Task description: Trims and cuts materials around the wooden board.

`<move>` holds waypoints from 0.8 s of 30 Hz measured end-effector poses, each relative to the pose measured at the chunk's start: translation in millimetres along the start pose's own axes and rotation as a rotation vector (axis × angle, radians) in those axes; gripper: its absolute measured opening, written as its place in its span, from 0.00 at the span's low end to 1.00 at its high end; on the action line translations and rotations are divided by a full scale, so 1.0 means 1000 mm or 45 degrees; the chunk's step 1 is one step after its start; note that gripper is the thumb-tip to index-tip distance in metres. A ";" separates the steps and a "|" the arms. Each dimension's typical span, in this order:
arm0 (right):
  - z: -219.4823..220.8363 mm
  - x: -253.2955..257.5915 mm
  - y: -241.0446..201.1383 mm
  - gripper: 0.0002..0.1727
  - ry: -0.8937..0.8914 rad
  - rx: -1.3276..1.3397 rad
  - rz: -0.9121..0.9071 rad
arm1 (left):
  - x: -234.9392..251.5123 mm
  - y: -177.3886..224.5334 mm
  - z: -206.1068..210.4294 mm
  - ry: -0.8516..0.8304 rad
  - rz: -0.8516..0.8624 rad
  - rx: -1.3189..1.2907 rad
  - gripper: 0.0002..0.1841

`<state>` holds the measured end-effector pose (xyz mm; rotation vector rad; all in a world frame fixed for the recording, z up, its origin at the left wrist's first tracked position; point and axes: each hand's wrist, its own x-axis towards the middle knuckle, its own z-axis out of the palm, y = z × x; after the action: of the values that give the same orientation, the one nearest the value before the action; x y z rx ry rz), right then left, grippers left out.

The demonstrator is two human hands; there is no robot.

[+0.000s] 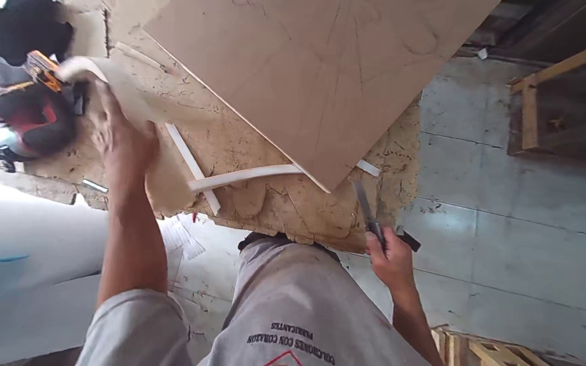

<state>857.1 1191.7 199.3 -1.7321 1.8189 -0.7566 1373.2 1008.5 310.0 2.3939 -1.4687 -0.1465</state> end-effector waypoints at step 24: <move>0.065 0.095 -0.066 0.18 0.053 1.461 0.830 | -0.122 0.009 0.117 -0.239 0.963 -0.274 0.16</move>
<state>944.3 1092.4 200.0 -0.3667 1.3347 -1.1807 1278.9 1086.6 193.0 1.5583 -2.2021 -0.3270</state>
